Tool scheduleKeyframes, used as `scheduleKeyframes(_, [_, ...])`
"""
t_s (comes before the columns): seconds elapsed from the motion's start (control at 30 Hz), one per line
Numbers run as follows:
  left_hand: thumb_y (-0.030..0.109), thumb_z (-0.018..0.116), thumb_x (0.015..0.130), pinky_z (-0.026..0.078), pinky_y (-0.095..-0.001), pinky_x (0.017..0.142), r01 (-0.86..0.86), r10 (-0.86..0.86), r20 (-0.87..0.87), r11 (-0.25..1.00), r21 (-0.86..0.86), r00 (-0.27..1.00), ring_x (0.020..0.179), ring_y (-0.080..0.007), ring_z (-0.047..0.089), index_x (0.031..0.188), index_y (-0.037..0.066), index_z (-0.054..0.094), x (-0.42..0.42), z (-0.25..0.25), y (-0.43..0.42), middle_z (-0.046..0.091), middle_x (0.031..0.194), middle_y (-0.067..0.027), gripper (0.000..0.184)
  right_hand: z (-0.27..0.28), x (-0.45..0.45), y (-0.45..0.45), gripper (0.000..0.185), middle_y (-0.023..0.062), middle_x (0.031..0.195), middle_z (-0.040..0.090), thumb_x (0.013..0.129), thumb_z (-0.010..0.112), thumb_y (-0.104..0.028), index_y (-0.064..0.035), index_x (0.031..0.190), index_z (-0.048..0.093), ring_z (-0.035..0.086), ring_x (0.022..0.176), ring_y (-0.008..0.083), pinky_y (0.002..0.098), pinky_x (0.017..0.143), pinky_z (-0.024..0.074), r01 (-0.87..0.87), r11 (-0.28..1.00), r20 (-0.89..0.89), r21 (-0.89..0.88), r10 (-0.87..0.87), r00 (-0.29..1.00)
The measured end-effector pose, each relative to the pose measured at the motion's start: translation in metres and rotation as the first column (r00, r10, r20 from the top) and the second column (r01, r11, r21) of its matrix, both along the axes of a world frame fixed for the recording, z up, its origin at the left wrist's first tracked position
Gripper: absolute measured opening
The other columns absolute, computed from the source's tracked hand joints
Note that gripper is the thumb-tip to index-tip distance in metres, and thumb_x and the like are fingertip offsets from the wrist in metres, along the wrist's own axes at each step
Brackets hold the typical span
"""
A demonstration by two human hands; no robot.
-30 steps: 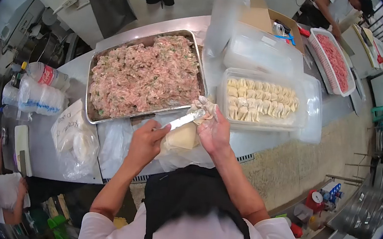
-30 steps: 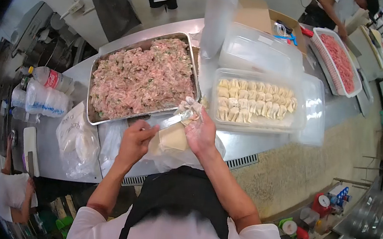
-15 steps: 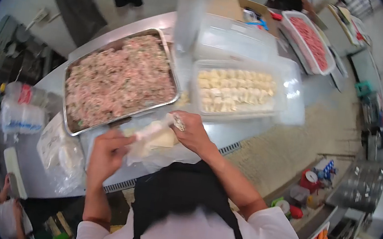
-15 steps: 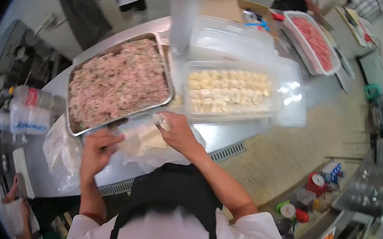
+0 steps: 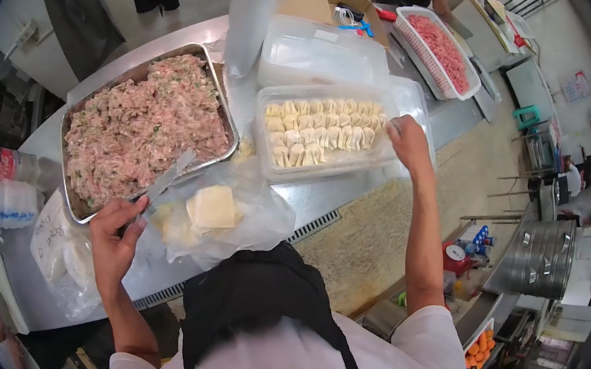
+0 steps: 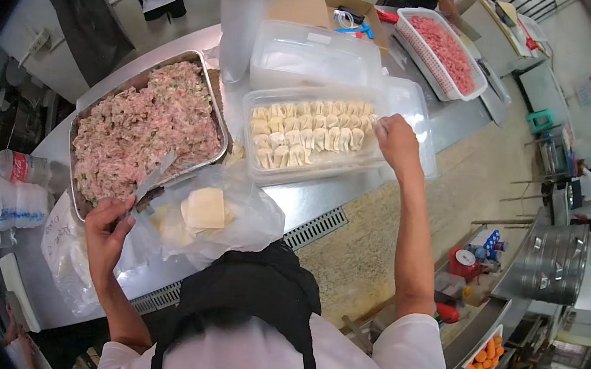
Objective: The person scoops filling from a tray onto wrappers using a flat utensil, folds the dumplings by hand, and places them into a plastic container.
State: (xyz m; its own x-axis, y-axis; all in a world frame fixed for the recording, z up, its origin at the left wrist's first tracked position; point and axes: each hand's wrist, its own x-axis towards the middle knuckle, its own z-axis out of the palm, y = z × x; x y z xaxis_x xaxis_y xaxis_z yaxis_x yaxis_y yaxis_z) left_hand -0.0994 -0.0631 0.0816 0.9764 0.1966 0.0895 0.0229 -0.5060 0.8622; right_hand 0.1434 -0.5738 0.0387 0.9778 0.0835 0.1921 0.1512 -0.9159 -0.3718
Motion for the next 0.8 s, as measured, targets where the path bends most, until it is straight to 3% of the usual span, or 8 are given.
scheduleKeyframes(0.03, [-0.013,0.068,0.074,0.041,-0.0242,0.069,-0.002,0.002,0.002,1.000,-0.003,1.000,0.076,-0.0134,0.054,0.112,-0.001,0.073,0.000,0.000,0.000,0.060,0.081,-0.0056,0.040,-0.002,0.001,0.000,0.025,0.0233,0.094,0.065,0.086,0.068,-0.023,-0.0001,0.096,0.064,0.062,0.088,0.0441,0.0465,0.077,0.0503,-0.086,0.989,0.023,-0.121,0.090,0.996])
scheduleKeyframes(0.07, [-0.013,0.068,0.073,0.042,-0.0243,0.069,-0.006,0.006,-0.010,1.000,-0.008,1.000,0.077,-0.0136,0.054,0.112,-0.001,0.073,0.000,0.000,-0.001,0.060,0.081,-0.0058,0.041,-0.006,0.001,0.001,0.026,0.0226,0.094,0.065,0.076,0.070,-0.012,-0.0013,0.098,0.064,0.063,0.089,0.0425,0.0482,0.080,0.0508,-0.115,0.989,0.030,-0.090,0.118,0.993])
scheduleKeyframes(0.2, [-0.013,0.068,0.073,0.042,-0.0248,0.070,-0.030,0.030,-0.025,1.000,0.006,0.999,0.077,-0.0143,0.054,0.113,-0.001,0.073,-0.003,0.002,0.000,0.059,0.081,-0.0066,0.042,-0.013,0.005,0.009,0.033,0.0216,0.092,0.066,0.068,0.074,-0.005,-0.0024,0.099,0.063,0.064,0.087,0.0413,0.0481,0.078,0.0515,-0.075,0.997,0.151,-0.030,0.079,0.985])
scheduleKeyframes(0.27, [-0.013,0.068,0.073,0.042,-0.0250,0.070,-0.036,0.036,-0.011,0.999,-0.008,0.999,0.077,-0.0146,0.054,0.113,-0.001,0.073,-0.006,-0.003,0.004,0.059,0.081,-0.0068,0.042,-0.013,0.009,0.007,0.043,0.0195,0.092,0.070,0.062,0.083,-0.010,-0.0010,0.101,0.066,0.067,0.086,0.0391,0.0430,0.077,0.0535,0.027,0.994,-0.120,-0.102,-0.039,0.992])
scheduleKeyframes(0.57, [-0.009,0.069,0.072,0.041,-0.0263,0.066,-0.034,0.035,-0.043,0.999,0.032,0.998,0.075,-0.0154,0.054,0.114,0.002,0.073,-0.007,-0.009,0.005,0.060,0.082,-0.0074,0.044,-0.029,0.015,0.003,0.042,0.0210,0.094,0.071,0.057,0.086,-0.013,-0.0004,0.094,0.069,0.067,0.089,0.0401,0.0433,0.078,0.0536,0.031,0.987,-0.077,-0.159,-0.044,0.996])
scheduleKeyframes(0.63, [-0.008,0.069,0.072,0.041,-0.0268,0.064,-0.081,0.091,-0.097,0.992,0.099,0.991,0.075,-0.0153,0.054,0.115,0.003,0.073,-0.011,-0.005,0.009,0.061,0.082,-0.0074,0.045,-0.001,-0.008,0.024,0.042,0.0196,0.097,0.071,0.067,0.084,-0.010,-0.0017,0.105,0.068,0.069,0.092,0.0386,0.0447,0.079,0.0547,0.015,0.979,0.045,-0.201,-0.006,0.999])
scheduleKeyframes(0.7, [-0.007,0.069,0.073,0.041,-0.0282,0.062,-0.084,0.093,-0.128,0.994,0.074,0.987,0.073,-0.0157,0.054,0.119,0.006,0.071,-0.011,-0.006,0.013,0.062,0.084,-0.0073,0.048,0.038,-0.037,0.078,0.040,0.0162,0.100,0.072,0.073,0.081,-0.009,-0.0034,0.110,0.068,0.071,0.087,0.0308,0.0394,0.074,0.0556,0.020,0.995,-0.001,0.097,-0.020,1.000])
scheduleKeyframes(0.8, [-0.007,0.068,0.075,0.042,-0.0287,0.063,-0.115,0.126,-0.077,0.984,0.133,0.989,0.071,-0.0163,0.052,0.123,0.007,0.069,-0.013,-0.024,0.016,0.062,0.085,-0.0071,0.050,0.034,-0.092,0.161,0.024,0.0127,0.095,0.071,0.081,0.077,-0.008,-0.0033,0.103,0.069,0.070,0.080,0.0249,0.0348,0.068,0.0548,-0.330,0.865,0.031,0.377,0.345,0.938])
